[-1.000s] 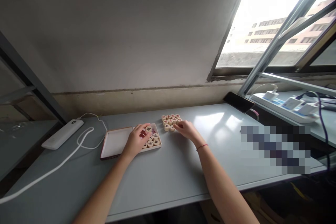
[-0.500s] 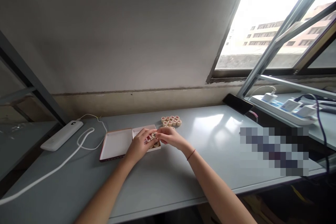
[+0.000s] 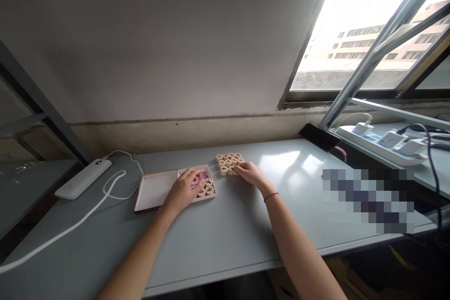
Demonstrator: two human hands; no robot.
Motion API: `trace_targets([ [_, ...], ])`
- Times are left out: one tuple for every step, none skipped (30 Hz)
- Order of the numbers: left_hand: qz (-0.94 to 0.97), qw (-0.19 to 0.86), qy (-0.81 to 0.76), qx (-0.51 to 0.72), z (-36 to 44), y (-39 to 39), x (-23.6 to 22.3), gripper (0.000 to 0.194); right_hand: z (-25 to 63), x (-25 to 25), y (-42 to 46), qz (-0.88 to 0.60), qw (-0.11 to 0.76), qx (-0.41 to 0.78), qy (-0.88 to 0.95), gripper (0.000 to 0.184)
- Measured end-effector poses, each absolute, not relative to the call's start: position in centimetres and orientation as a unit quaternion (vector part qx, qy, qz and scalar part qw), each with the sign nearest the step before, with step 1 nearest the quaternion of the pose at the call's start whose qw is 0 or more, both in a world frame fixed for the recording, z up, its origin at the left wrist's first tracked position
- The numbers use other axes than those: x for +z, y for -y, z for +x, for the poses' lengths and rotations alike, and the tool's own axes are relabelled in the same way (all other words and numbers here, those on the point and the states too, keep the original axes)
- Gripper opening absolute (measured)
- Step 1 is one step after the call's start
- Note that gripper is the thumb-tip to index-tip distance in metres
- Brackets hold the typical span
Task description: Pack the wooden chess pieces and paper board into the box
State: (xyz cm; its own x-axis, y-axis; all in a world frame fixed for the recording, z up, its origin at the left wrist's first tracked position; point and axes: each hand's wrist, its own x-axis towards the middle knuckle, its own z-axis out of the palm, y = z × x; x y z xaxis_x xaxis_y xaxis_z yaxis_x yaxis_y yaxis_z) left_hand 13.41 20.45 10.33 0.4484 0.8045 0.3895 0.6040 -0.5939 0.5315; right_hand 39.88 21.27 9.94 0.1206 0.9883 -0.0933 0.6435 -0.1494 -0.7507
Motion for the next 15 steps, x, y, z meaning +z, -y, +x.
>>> trace_targets([
  [0.836, 0.160, -0.421, 0.313, 13.4, -20.4, 10.4, 0.026, 39.9, 10.0, -21.2, -0.694, 0.278, 0.298, 0.594, 0.035],
  [0.836, 0.158, -0.422, 0.314, 13.4, -20.4, 10.4, 0.026, 39.9, 10.1, -21.1, -0.690, 0.275, 0.293, 0.602, 0.037],
  [0.836, 0.157, -0.422, 0.314, 13.4, -20.4, 10.4, 0.025, 40.0, 10.2, -21.0, -0.683, 0.271, 0.290, 0.614, 0.038],
  [0.836, 0.154, -0.423, 0.315, 13.4, -20.5, 10.4, 0.025, 40.0, 10.2, -20.9, -0.676, 0.266, 0.285, 0.625, 0.038],
  [0.836, 0.152, -0.423, 0.315, 13.3, -20.5, 10.4, 0.024, 40.0, 10.2, -20.8, -0.670, 0.260, 0.279, 0.637, 0.036],
  [0.836, 0.149, -0.424, 0.315, 13.3, -20.6, 10.4, 0.024, 39.9, 10.2, -20.8, -0.666, 0.253, 0.269, 0.648, 0.034],
  [0.836, 0.148, -0.424, 0.314, 13.2, -20.7, 10.4, 0.023, 39.8, 10.2, -20.7, -0.665, 0.247, 0.256, 0.657, 0.032],
  [0.837, 0.147, -0.424, 0.313, 13.2, -20.8, 10.3, 0.023, 39.7, 10.1, -20.7, -0.665, 0.242, 0.241, 0.664, 0.029],
  [0.838, 0.147, -0.423, 0.311, 13.1, -20.8, 10.2, 0.023, 39.5, 10.1, -20.7, -0.665, 0.237, 0.228, 0.670, 0.027],
  [0.839, 0.146, -0.422, 0.310, 13.1, -20.9, 10.2, 0.023, 39.4, 10.1, -20.7, -0.665, 0.234, 0.216, 0.676, 0.025],
  [0.840, 0.146, -0.421, 0.309, 13.1, -20.9, 10.1, 0.023, 39.2, 10.0, -20.7, -0.665, 0.229, 0.207, 0.680, 0.024],
  [0.840, 0.146, -0.421, 0.309, 13.1, -20.9, 10.0, 0.024, 39.1, 10.0, -20.7, -0.666, 0.224, 0.200, 0.682, 0.024],
  [0.841, 0.147, -0.421, 0.308, 13.0, -20.9, 10.0, 0.024, 39.0, 10.0, -20.8, -0.669, 0.220, 0.195, 0.683, 0.024],
  [0.840, 0.148, -0.422, 0.306, 13.0, -20.9, 10.0, 0.024, 38.9, 10.0, -20.8, -0.671, 0.215, 0.190, 0.683, 0.024],
  [0.840, 0.151, -0.423, 0.304, 13.0, -20.9, 10.0, 0.024, 38.8, 9.9, -20.8, -0.673, 0.212, 0.186, 0.683, 0.024],
])
